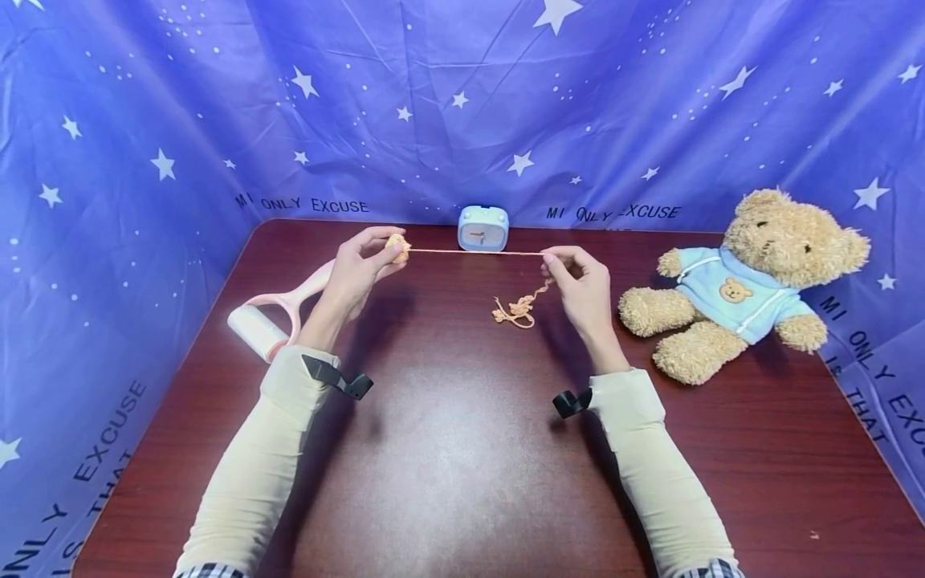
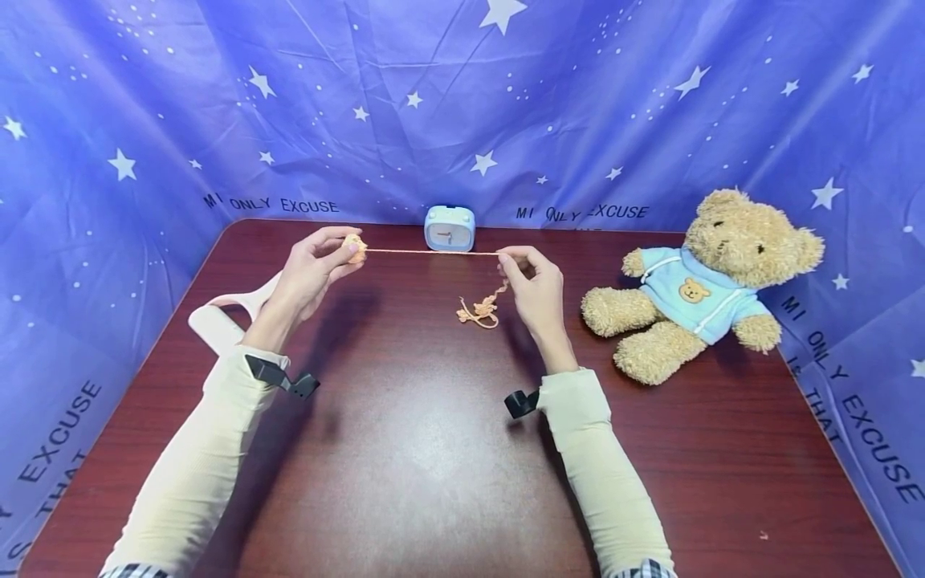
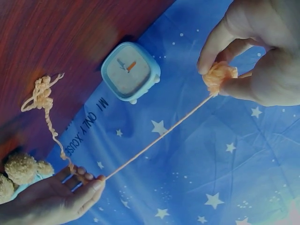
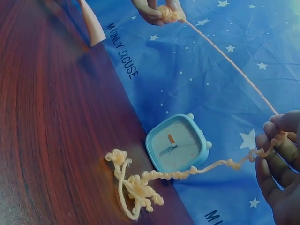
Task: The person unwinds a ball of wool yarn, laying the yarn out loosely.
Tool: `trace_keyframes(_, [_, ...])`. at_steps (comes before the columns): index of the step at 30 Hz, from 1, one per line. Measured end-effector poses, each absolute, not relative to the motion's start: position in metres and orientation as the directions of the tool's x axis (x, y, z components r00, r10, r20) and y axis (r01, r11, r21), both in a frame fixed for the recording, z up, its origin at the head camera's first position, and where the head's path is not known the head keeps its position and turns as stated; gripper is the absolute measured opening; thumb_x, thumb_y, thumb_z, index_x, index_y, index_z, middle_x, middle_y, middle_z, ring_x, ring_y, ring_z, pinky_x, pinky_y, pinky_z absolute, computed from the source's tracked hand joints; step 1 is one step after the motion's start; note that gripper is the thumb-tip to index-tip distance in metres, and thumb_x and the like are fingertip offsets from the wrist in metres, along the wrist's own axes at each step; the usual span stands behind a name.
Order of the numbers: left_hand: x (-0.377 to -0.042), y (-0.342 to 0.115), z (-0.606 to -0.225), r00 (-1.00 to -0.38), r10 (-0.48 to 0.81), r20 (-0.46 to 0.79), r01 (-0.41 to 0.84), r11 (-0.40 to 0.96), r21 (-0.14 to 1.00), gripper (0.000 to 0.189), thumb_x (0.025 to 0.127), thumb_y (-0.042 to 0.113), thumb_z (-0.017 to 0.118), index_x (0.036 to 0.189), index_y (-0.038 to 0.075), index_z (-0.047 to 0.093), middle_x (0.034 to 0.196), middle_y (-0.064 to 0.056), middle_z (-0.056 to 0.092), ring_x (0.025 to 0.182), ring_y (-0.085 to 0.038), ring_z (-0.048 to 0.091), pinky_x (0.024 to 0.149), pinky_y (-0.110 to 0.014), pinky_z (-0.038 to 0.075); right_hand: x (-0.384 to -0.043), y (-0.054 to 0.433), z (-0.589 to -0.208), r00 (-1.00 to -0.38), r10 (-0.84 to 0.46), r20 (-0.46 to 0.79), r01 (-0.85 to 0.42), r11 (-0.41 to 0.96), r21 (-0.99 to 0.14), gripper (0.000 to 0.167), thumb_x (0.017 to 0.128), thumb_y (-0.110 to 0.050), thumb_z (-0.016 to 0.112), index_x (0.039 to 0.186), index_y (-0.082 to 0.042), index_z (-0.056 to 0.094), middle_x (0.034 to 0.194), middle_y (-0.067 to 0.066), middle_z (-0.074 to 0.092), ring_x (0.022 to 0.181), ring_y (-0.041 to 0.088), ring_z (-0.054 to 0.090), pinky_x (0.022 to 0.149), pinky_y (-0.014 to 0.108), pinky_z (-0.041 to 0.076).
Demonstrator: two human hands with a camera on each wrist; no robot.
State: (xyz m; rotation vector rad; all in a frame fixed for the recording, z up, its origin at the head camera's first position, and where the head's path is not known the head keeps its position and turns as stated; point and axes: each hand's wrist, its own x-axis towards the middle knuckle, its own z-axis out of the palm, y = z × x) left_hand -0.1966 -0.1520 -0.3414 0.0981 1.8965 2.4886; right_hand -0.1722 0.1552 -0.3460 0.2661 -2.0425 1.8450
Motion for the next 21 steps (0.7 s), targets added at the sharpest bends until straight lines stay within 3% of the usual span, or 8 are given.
trace_keyframes(4, [-0.196, -0.152, -0.342, -0.996, 0.066, 0.058, 0.039, -0.262, 0.964, 0.034, 0.089, -0.005, 0.061, 0.122, -0.011, 0.053, 0.096, -0.007, 0.065, 0.083, -0.015, 0.067, 0.08, -0.024, 0.059, -0.175, 0.159, -0.346, -0.905, 0.155, 0.397, -0.385, 0.1, -0.917, 0.018, 0.09, -0.001, 0.062, 0.099, 0.015, 0.063, 0.073, 0.015, 0.065, 0.061, 0.007, 0.06, 0.059, 0.018, 0.054])
trace_keyframes(11, [-0.195, -0.152, -0.342, -0.996, 0.068, 0.052, 0.036, -0.212, 0.977, 0.031, 0.091, -0.006, 0.058, 0.121, -0.011, 0.054, 0.099, -0.006, 0.064, 0.085, -0.011, 0.067, 0.083, -0.023, 0.058, -0.179, 0.167, -0.347, -0.881, 0.257, 0.398, -0.401, 0.043, -0.915, 0.02, 0.09, 0.0, 0.062, 0.1, 0.017, 0.062, 0.071, 0.005, 0.065, 0.063, 0.011, 0.062, 0.061, 0.021, 0.055])
trace_keyframes(17, [-0.195, -0.153, -0.341, -0.998, 0.042, 0.037, 0.032, -0.108, 0.994, 0.027, 0.094, -0.003, 0.054, 0.12, -0.006, 0.055, 0.097, -0.003, 0.061, 0.082, -0.007, 0.064, 0.082, -0.02, 0.057, -0.182, 0.174, -0.348, -0.862, 0.334, 0.381, -0.419, -0.046, -0.907, 0.014, 0.088, 0.004, 0.061, 0.096, 0.017, 0.063, 0.068, 0.005, 0.063, 0.061, 0.011, 0.062, 0.06, 0.019, 0.055])
trace_keyframes(21, [-0.195, -0.155, -0.339, -1.0, -0.008, 0.026, 0.027, -0.148, 0.989, 0.031, 0.094, -0.005, 0.051, 0.125, -0.004, 0.053, 0.096, -0.006, 0.056, 0.079, -0.008, 0.062, 0.077, -0.019, 0.057, -0.188, 0.182, -0.355, -0.852, 0.377, 0.362, -0.409, -0.049, -0.911, 0.013, 0.089, 0.002, 0.062, 0.095, 0.014, 0.064, 0.068, 0.006, 0.064, 0.06, 0.012, 0.062, 0.06, 0.019, 0.055])
